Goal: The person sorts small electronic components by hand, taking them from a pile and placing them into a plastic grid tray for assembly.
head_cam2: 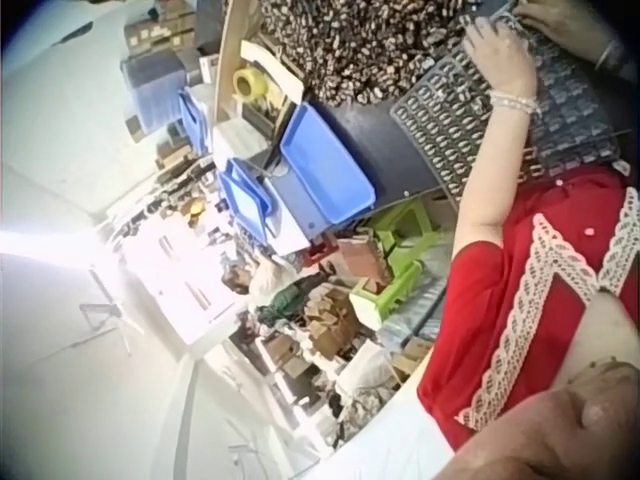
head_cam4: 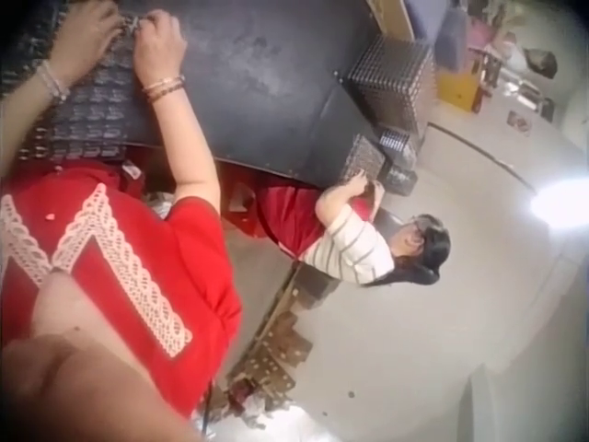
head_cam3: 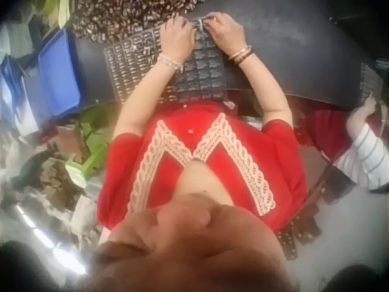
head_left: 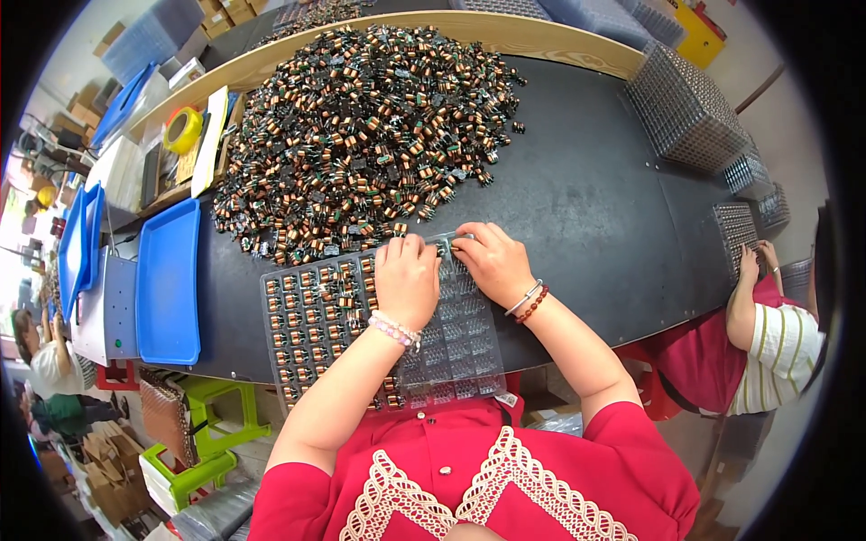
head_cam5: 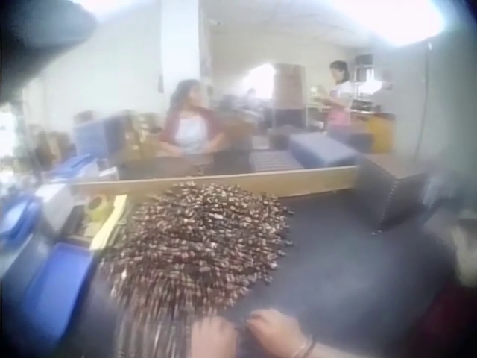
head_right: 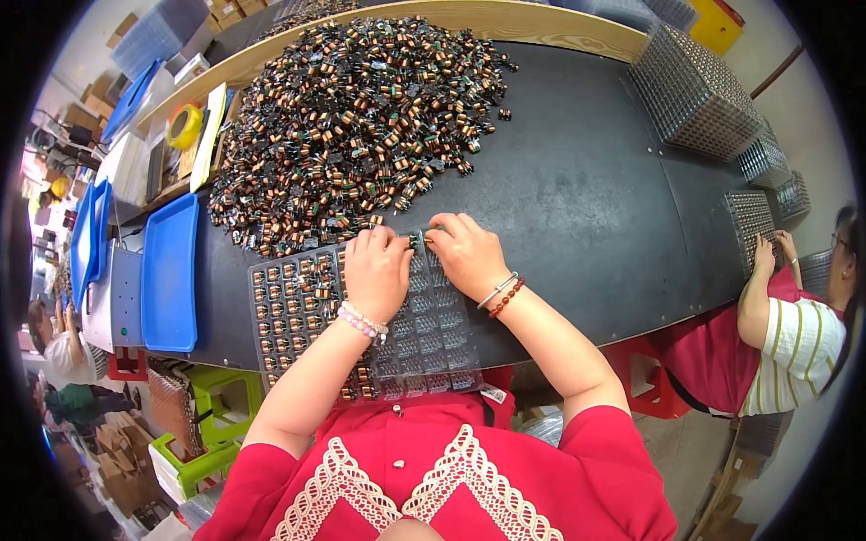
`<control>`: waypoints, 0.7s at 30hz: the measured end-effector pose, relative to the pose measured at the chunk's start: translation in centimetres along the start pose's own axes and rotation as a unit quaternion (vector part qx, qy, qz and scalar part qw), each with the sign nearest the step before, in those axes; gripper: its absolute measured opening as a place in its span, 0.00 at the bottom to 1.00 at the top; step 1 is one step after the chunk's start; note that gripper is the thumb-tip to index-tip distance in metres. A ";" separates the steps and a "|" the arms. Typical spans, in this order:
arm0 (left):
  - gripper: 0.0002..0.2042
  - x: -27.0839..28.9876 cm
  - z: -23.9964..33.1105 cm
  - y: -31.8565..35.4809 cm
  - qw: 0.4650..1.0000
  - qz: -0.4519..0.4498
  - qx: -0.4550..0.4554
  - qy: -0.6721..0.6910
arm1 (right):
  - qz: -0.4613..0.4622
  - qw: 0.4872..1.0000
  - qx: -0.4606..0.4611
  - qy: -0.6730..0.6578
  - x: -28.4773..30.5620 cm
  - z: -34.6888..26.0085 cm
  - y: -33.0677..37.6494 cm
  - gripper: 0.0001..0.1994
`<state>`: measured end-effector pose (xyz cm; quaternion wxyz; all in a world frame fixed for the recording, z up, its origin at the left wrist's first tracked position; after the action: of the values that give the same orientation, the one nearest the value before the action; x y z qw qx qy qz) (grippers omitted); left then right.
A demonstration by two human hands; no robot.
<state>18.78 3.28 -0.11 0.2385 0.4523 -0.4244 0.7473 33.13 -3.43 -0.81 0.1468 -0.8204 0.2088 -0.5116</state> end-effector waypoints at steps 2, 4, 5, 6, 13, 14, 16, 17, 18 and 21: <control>0.08 -0.2 0.1 0.0 0.999 0.038 -0.003 0.013 | -0.005 0.999 0.002 0.051 0.1 -0.3 0.1 0.05; 0.11 -0.5 0.0 0.4 0.998 0.041 -0.004 0.045 | -0.002 0.999 0.007 0.049 0.3 -0.3 0.1 0.05; 0.11 -0.4 -0.1 0.5 0.998 0.040 -0.011 0.039 | 0.000 0.999 0.012 0.044 0.3 -0.2 0.2 0.05; 0.11 -0.4 -0.1 0.5 0.998 0.039 -0.012 0.040 | 0.000 0.999 0.010 0.045 0.3 -0.1 0.3 0.05; 0.10 -1.1 0.0 0.6 0.996 0.034 -0.039 0.077 | -0.015 0.998 0.039 0.054 0.2 -0.5 0.9 0.04; 0.09 -1.0 0.1 0.7 0.995 0.045 -0.048 0.072 | -0.013 0.998 0.038 0.055 0.2 -0.6 1.0 0.04; 0.10 -0.9 -0.2 0.5 0.995 0.050 -0.061 0.069 | -0.023 0.999 0.031 0.030 0.2 -0.2 0.7 0.04; 0.11 -0.7 -0.2 0.2 0.994 0.054 -0.074 0.067 | -0.033 0.999 0.023 0.006 0.3 0.1 0.5 0.05; 0.11 -0.4 -0.2 0.1 0.994 0.053 -0.075 0.067 | -0.033 0.999 0.022 0.006 0.4 0.7 0.2 0.05; 0.10 0.0 -0.7 -0.2 0.995 0.037 -0.036 0.090 | -0.082 0.988 -0.007 -0.134 0.6 1.7 -0.7 0.06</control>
<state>18.62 3.99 -0.17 0.2637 0.3585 -0.4442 0.7776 35.07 -3.13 -0.77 0.1252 -0.8967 0.1233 -0.4062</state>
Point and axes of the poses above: each hand's wrist, its own y-axis away from the middle knuckle, its own x-axis out of the back of the hand, z = x × y, the point moved 2 cm from there along -y, towards the middle knuckle, and after that the axes turned 5 degrees about -x, right-handed, at the moved point
